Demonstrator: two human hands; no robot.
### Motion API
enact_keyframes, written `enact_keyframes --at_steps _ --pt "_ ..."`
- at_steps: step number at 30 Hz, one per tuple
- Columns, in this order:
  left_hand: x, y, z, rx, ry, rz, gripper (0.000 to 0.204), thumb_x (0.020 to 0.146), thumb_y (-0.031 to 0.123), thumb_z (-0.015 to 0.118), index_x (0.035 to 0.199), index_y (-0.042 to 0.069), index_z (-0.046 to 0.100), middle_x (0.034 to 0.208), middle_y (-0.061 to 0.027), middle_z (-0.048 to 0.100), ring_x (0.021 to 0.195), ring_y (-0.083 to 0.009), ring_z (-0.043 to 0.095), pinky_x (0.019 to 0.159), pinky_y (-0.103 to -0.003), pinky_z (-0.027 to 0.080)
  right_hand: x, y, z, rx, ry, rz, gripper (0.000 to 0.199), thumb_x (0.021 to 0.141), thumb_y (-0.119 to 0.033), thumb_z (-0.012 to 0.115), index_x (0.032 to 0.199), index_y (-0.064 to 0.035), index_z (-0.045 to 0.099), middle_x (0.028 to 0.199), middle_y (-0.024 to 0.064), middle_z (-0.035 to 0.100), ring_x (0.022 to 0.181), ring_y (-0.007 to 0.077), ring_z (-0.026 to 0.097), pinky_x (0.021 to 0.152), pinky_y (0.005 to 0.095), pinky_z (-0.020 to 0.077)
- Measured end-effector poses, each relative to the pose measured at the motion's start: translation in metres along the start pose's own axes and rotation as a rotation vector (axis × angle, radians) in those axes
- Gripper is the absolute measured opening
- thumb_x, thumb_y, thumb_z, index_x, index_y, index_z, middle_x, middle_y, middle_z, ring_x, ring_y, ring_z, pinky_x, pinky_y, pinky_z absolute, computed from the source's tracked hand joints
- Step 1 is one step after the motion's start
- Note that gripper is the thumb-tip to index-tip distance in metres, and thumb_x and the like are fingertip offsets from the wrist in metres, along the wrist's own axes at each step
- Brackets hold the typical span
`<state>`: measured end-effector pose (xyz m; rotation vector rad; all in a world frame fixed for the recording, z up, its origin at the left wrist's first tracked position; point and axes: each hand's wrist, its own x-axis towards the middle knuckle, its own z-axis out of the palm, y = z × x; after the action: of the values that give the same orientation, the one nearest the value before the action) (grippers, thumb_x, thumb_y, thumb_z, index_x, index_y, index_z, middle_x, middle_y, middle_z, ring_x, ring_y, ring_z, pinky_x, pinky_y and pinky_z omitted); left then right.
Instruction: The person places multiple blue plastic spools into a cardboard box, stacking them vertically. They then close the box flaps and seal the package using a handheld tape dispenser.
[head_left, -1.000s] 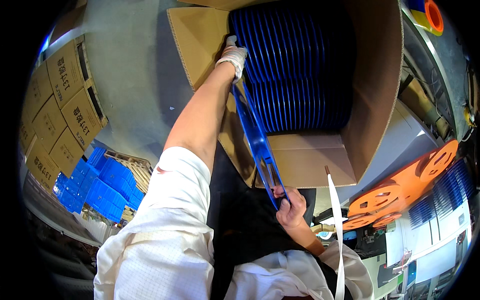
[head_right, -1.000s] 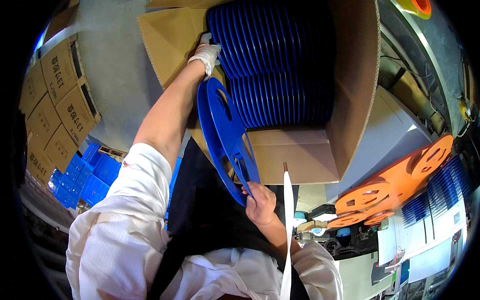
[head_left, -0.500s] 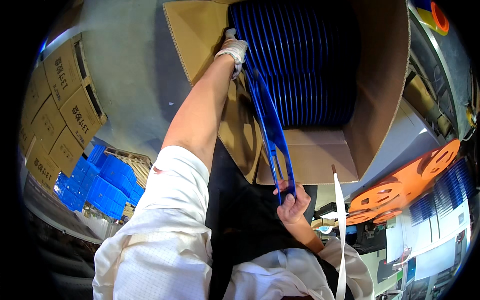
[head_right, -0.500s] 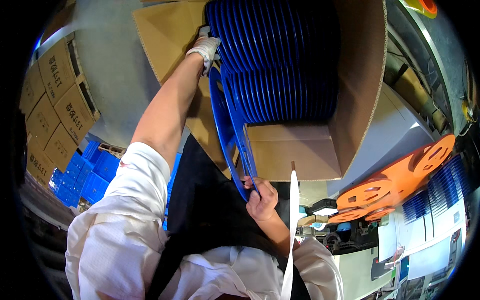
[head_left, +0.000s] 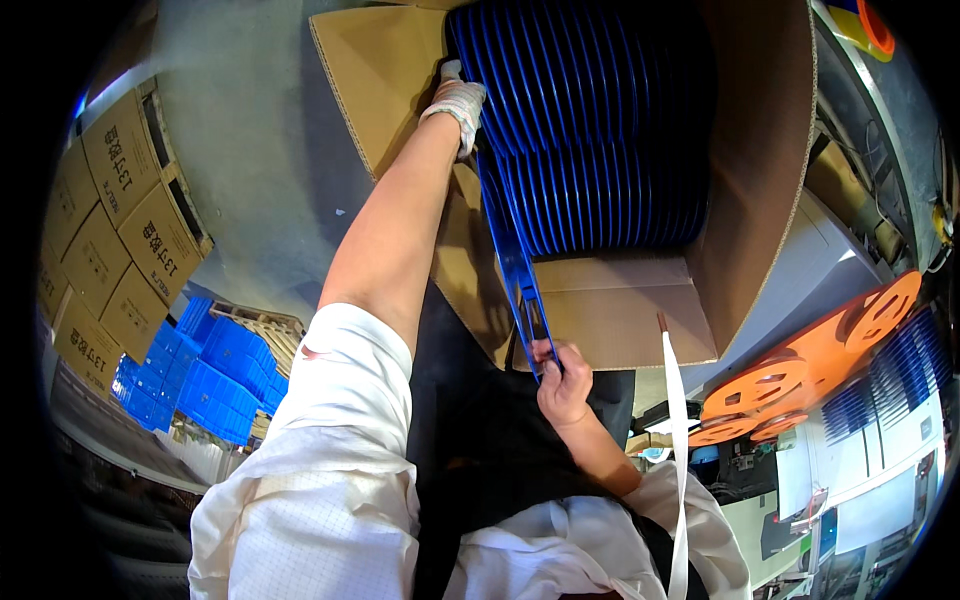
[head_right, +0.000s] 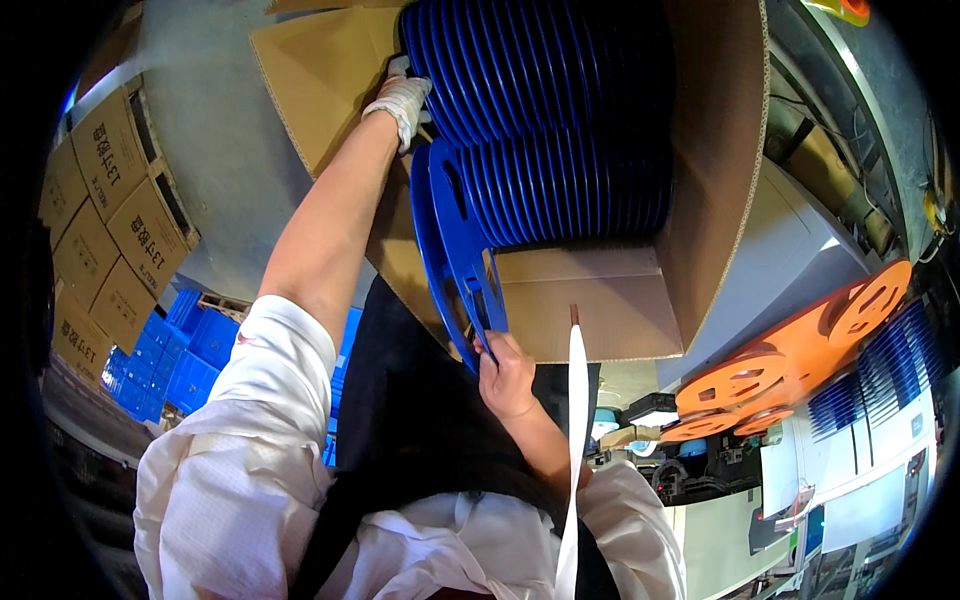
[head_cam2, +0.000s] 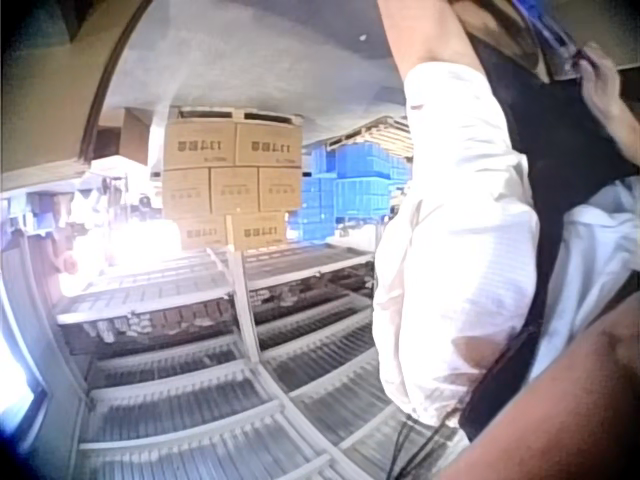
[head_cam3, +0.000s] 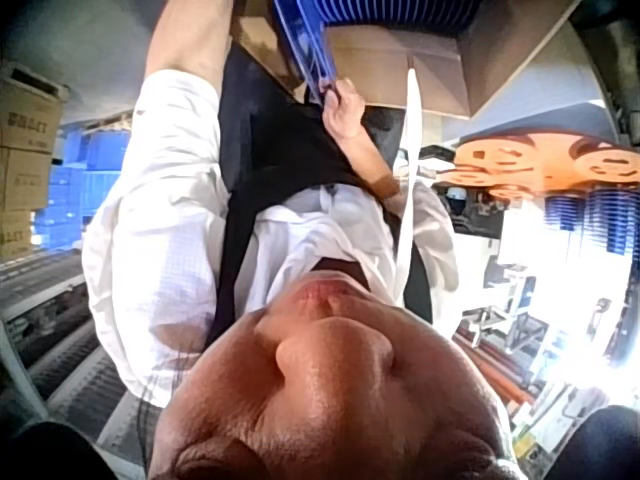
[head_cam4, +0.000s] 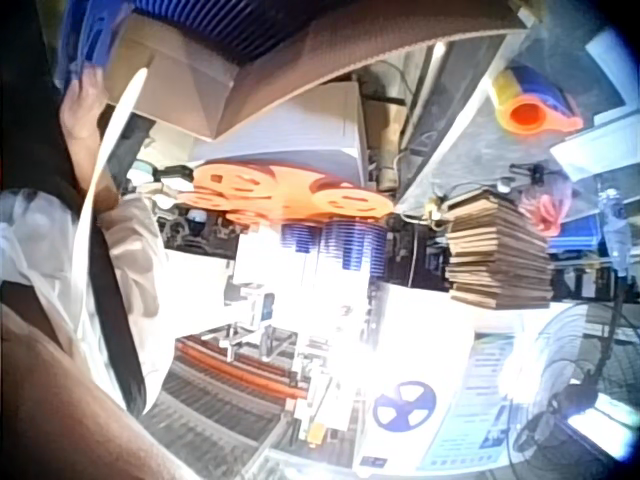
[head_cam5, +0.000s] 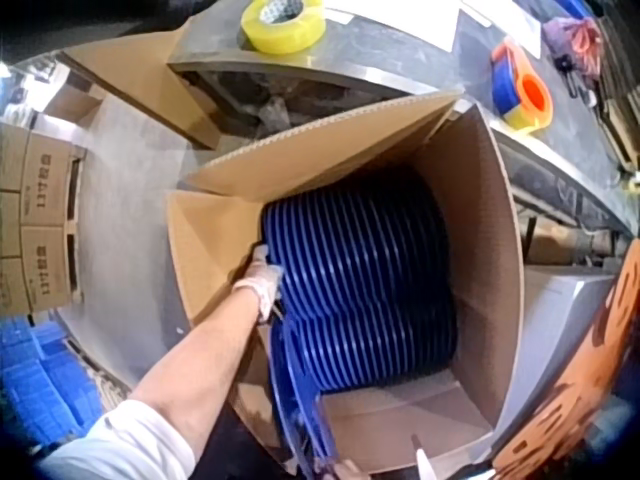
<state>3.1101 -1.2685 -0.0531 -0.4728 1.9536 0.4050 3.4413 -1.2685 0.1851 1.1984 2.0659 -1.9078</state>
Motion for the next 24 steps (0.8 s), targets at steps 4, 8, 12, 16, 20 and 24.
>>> enact_keyframes --at_steps 4,8,12,16,20,24 --pt "-0.023 0.015 -0.009 -0.009 0.195 0.155 0.063 0.083 0.025 0.062 0.140 0.014 0.038 0.131 -0.0159 0.053 0.108 -0.0306 0.057 0.092 -0.040 0.046 0.014 0.032 0.018 -0.030 -0.004 0.021 0.019 0.082 0.000 0.055 0.101 0.0007 0.057 0.087 0.0164 0.061 0.074 0.0356 0.062 0.065 0.0381 0.0508" --pt "-0.113 0.056 -0.042 -0.354 0.174 0.472 0.058 0.083 0.028 0.063 0.133 0.012 0.041 0.116 -0.0204 0.059 0.108 -0.0299 0.057 0.092 -0.044 0.044 0.027 0.050 0.036 -0.165 -0.026 -0.191 0.031 0.079 0.001 0.061 0.108 -0.0021 0.050 0.095 0.0162 0.060 0.074 0.0367 0.061 0.064 0.0416 0.0504" --pt "-0.209 0.068 -0.093 -0.745 -0.091 0.714 0.046 0.087 0.028 0.062 0.122 0.003 0.047 0.088 -0.0093 0.062 0.084 -0.0208 0.063 0.082 -0.041 0.051 0.032 0.042 0.039 -0.171 -0.044 -0.238 0.030 0.081 -0.003 0.063 0.108 -0.0024 0.050 0.098 0.0164 0.060 0.073 0.0373 0.060 0.065 0.0412 0.0507" --pt "-0.313 0.059 -0.142 -0.874 -0.031 0.882 0.040 0.088 0.020 0.058 0.123 0.003 0.050 0.084 -0.0086 0.057 0.075 -0.0202 0.060 0.077 -0.037 0.053 0.053 0.018 0.047 -0.180 -0.120 -0.140 0.034 0.083 -0.011 0.062 0.113 -0.0023 0.049 0.103 0.0176 0.059 0.084 0.0388 0.059 0.073 0.0412 0.0501" --pt "-0.380 0.038 -0.191 -0.900 0.006 1.150 0.041 0.088 0.020 0.058 0.124 0.003 0.050 0.083 -0.0087 0.057 0.075 -0.0202 0.059 0.077 -0.037 0.053 0.108 -0.045 0.053 -0.121 -0.088 -0.293 0.050 0.087 -0.020 0.060 0.130 -0.0022 0.043 0.129 0.0232 0.048 0.119 0.0416 0.045 0.100 0.0489 0.0372" --pt "-0.397 0.040 -0.205 -0.905 -0.093 1.305 0.041 0.088 0.021 0.058 0.124 0.003 0.049 0.083 -0.0087 0.057 0.075 -0.0201 0.059 0.078 -0.037 0.053 0.109 -0.059 0.027 -0.038 0.012 -0.215 0.061 0.086 -0.020 0.060 0.139 -0.0024 0.035 0.145 0.0237 0.032 0.132 0.0404 0.033 0.108 0.0464 0.0280"
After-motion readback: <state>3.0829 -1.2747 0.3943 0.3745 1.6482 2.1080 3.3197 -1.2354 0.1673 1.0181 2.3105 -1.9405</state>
